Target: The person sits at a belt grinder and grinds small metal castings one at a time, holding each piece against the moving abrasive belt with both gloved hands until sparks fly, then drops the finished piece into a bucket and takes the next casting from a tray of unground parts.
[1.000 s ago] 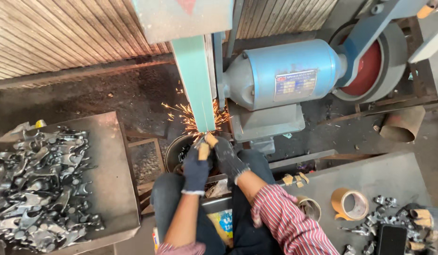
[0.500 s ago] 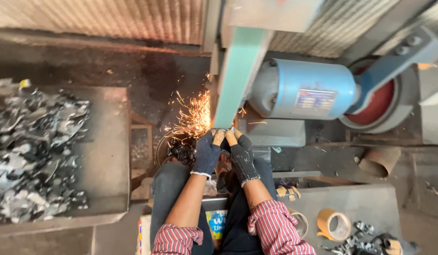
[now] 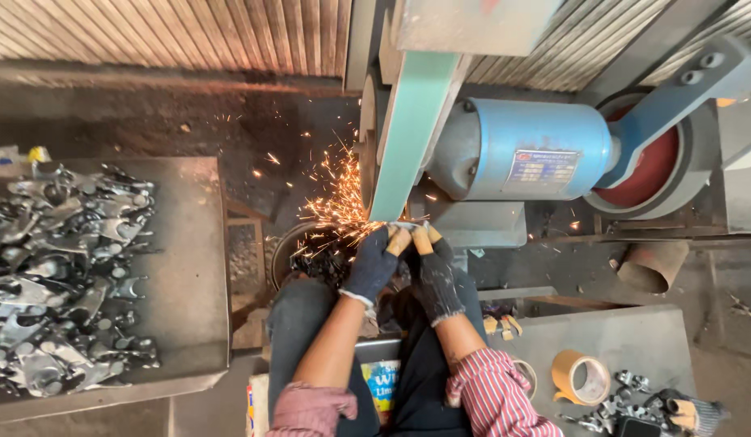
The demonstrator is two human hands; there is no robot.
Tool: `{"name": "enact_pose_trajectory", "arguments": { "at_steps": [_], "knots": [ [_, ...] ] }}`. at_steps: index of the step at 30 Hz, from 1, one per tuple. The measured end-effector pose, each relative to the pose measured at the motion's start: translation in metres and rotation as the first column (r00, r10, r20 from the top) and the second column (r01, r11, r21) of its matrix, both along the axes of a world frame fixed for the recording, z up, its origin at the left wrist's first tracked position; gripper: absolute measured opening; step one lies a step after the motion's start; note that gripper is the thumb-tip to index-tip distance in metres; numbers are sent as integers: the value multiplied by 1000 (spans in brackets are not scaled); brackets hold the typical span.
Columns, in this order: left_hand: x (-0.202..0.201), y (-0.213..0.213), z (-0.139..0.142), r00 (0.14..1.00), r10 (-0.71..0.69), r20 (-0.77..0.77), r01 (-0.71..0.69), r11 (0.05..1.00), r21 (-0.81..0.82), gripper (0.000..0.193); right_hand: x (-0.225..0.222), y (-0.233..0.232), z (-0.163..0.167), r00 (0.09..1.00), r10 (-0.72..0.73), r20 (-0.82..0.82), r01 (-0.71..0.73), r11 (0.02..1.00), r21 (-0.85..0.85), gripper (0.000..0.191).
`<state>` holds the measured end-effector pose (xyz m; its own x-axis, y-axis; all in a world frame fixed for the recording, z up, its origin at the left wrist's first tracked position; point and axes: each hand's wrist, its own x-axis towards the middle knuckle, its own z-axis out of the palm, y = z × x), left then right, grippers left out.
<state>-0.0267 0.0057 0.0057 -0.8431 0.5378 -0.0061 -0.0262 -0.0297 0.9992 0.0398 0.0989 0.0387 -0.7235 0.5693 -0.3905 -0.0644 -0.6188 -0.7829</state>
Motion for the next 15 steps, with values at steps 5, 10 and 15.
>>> {"name": "enact_pose_trajectory", "arguments": {
  "at_steps": [5, 10, 15],
  "knots": [
    [17, -49, 7, 986, -136, -98, 93, 931, -353, 43, 17, -14, 25, 964, 158, 212, -230, 896, 381, 42],
    [21, -69, 9, 928, -111, -356, -68, 888, -455, 34, 21, -19, 22, 918, 138, 371, -373, 619, 691, 44],
    [-12, -68, 9, 971, -114, -211, 19, 912, -410, 34, -13, -22, 2, 899, 405, 167, -438, 842, 314, 42]
  ]
}}
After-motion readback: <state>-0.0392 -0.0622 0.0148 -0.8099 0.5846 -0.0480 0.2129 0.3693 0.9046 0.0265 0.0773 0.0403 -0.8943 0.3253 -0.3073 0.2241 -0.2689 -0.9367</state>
